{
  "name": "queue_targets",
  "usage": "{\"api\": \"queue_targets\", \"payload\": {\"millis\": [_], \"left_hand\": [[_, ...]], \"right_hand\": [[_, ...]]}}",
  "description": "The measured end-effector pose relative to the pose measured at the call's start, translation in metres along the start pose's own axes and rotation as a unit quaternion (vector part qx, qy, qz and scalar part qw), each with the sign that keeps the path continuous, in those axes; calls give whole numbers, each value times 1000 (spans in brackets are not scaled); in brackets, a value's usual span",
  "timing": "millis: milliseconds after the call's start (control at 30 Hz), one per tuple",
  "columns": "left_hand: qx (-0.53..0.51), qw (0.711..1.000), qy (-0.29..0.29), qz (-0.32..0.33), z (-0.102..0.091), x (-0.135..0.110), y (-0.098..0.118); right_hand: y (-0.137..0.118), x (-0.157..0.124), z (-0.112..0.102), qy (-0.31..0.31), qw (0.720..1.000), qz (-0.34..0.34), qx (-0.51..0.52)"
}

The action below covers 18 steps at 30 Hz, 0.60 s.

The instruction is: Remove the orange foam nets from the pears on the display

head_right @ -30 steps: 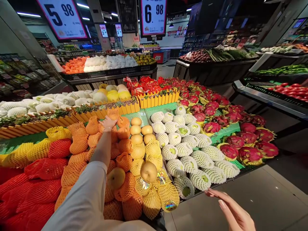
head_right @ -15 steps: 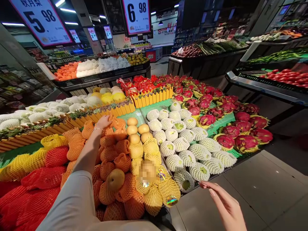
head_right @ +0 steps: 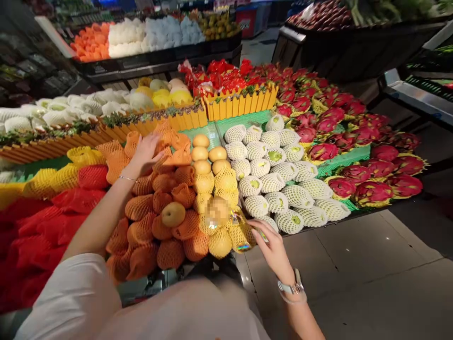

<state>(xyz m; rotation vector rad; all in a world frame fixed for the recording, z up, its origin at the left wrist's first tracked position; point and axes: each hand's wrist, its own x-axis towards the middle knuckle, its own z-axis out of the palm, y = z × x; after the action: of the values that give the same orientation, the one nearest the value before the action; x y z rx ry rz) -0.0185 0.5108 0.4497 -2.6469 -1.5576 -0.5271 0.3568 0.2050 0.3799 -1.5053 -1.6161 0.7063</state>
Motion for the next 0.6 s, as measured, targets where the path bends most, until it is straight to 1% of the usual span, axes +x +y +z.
{"api": "queue_targets", "payload": {"millis": [67, 133, 167, 200, 233, 267, 333, 400, 433, 500, 533, 600], "left_hand": [[0, 994, -106, 8, -12, -44, 17], [-24, 980, -199, -13, -27, -95, 30], [-40, 972, -228, -29, -36, -122, 35], [-53, 968, -243, -43, -44, -150, 39], [-61, 966, -244, -60, -52, -177, 42], [-73, 966, -229, -91, -59, -203, 44], [-110, 962, -185, -167, -69, -252, 48], [-147, 945, -130, -263, -71, -294, 56], [-164, 932, -102, -307, -69, -312, 61], [-211, 902, -42, -374, -58, -344, 75], [-242, 886, -18, -394, -51, -358, 83], [-292, 856, 30, -426, -33, -383, 98]], "right_hand": [[-11, 9, 8, -45, 998, -37, 25], [-21, 23, 15, -80, 993, -67, 57], [-25, 35, 18, -89, 990, -79, 70], [-27, 50, 22, -90, 989, -88, 78], [-29, 70, 27, -85, 988, -94, 83], [-30, 95, 34, -76, 989, -97, 83], [-32, 155, 51, -54, 991, -99, 74], [-37, 222, 73, -47, 994, -96, 15], [-40, 254, 84, -51, 994, -85, -41], [-46, 308, 106, -100, 982, -40, -156], [-49, 328, 115, -119, 976, -26, -178], [-52, 355, 131, -146, 968, 2, -206]]}}
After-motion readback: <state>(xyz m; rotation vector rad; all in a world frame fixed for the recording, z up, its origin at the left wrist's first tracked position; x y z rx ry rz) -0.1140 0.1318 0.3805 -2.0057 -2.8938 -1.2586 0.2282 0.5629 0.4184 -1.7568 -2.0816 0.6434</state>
